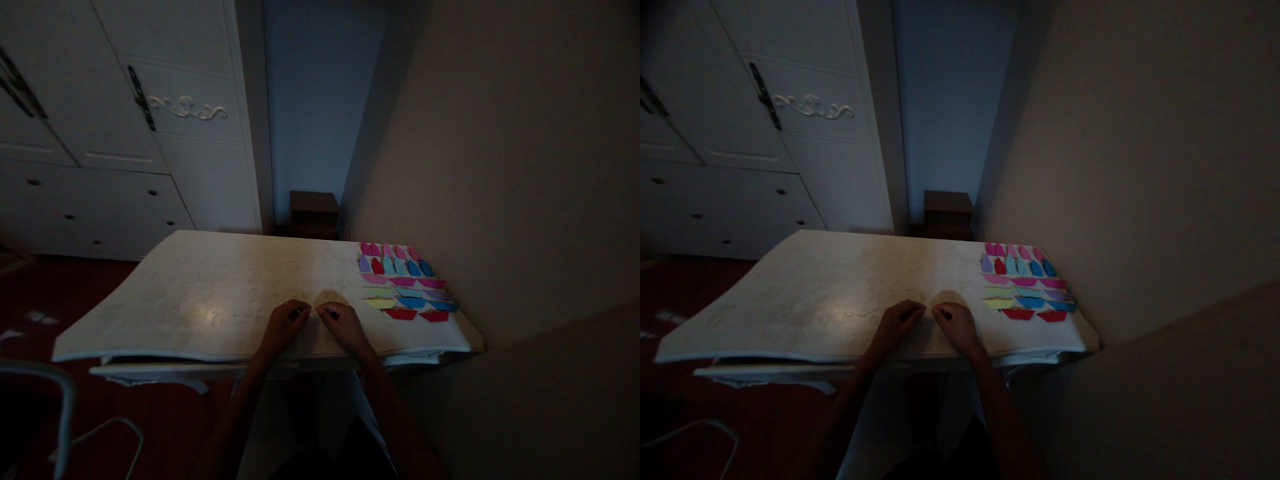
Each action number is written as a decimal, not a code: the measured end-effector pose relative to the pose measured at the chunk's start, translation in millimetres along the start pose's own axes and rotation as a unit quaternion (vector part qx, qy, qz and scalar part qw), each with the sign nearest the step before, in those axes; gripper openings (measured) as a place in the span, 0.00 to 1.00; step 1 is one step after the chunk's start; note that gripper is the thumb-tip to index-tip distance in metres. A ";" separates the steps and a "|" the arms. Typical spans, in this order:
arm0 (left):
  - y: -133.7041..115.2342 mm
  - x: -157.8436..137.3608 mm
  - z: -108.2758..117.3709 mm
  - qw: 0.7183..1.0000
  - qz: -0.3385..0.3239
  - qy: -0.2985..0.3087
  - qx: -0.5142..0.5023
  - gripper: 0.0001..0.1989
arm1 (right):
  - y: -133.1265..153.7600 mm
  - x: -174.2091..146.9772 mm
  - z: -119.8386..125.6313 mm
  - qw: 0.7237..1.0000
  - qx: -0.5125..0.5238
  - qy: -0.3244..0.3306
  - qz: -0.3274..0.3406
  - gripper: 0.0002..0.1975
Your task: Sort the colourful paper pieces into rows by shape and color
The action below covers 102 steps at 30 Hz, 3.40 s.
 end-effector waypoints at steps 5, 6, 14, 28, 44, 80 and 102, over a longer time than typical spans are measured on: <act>0.6 0.8 1.1 1.000 0.008 -0.003 -0.007 0.11 | -1.4 -3.1 2.6 1.000 0.025 -0.006 0.011 0.12; 1.0 0.9 1.3 1.000 0.010 -0.003 -0.008 0.12 | -1.3 -3.1 2.4 1.000 0.024 -0.006 0.012 0.12; 2.3 0.9 2.2 1.000 0.022 -0.003 0.000 0.12 | 1.1 -3.0 1.3 1.000 0.008 -0.001 0.030 0.10; 0.1 3.4 7.3 0.998 0.054 -0.012 -0.014 0.14 | 5.2 -3.0 0.6 0.998 -0.034 0.013 0.047 0.10; 7.3 4.9 7.6 0.997 0.079 0.008 0.009 0.19 | 7.6 -1.3 0.6 0.997 -0.066 0.033 0.034 0.09; 6.9 3.5 10.6 0.994 0.104 -0.022 -0.019 0.19 | 7.9 -4.1 0.9 0.998 -0.041 0.039 0.024 0.10; 11.4 4.3 10.3 0.992 0.106 -0.039 -0.059 0.20 | 0.3 -4.0 2.8 1.000 0.003 0.014 0.020 0.10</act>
Point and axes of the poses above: each hand's wrist, its own x-axis towards the middle knuckle, its own z-axis out of the back of the hand, y = z × x, the point moved 8 cm from there along x, towards the middle knuckle, and after that the axes turned 10 degrees about x, right-handed, at the moved point
